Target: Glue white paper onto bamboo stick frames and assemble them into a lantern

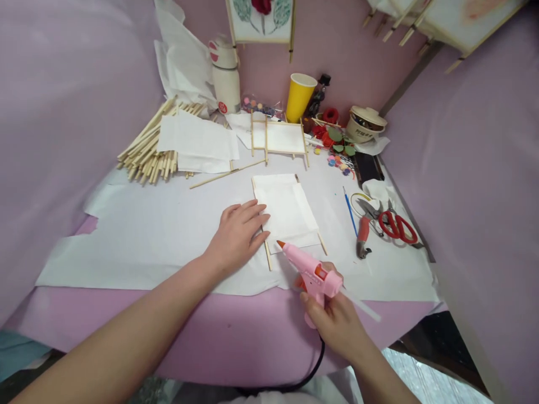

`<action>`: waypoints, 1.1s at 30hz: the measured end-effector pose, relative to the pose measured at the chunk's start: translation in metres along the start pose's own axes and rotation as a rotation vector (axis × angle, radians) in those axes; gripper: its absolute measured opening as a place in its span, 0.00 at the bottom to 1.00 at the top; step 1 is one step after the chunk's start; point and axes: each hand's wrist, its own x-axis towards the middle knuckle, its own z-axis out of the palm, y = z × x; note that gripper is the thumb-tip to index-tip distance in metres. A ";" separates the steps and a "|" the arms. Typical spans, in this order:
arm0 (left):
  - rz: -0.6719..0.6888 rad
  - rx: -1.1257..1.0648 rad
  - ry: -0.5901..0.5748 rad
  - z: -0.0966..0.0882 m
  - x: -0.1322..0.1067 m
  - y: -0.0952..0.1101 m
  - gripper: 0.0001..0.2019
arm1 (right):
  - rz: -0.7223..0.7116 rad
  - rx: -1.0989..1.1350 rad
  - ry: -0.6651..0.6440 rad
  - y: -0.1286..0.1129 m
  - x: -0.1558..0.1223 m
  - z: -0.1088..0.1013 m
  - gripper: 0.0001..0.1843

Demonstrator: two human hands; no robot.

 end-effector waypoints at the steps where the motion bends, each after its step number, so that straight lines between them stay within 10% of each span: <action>1: -0.002 -0.007 -0.010 0.000 0.000 -0.001 0.13 | -0.023 -0.016 -0.003 0.001 0.001 0.002 0.07; 33: -0.066 -0.086 -0.095 0.001 0.003 -0.009 0.13 | -0.117 -0.115 -0.030 0.009 0.005 0.009 0.03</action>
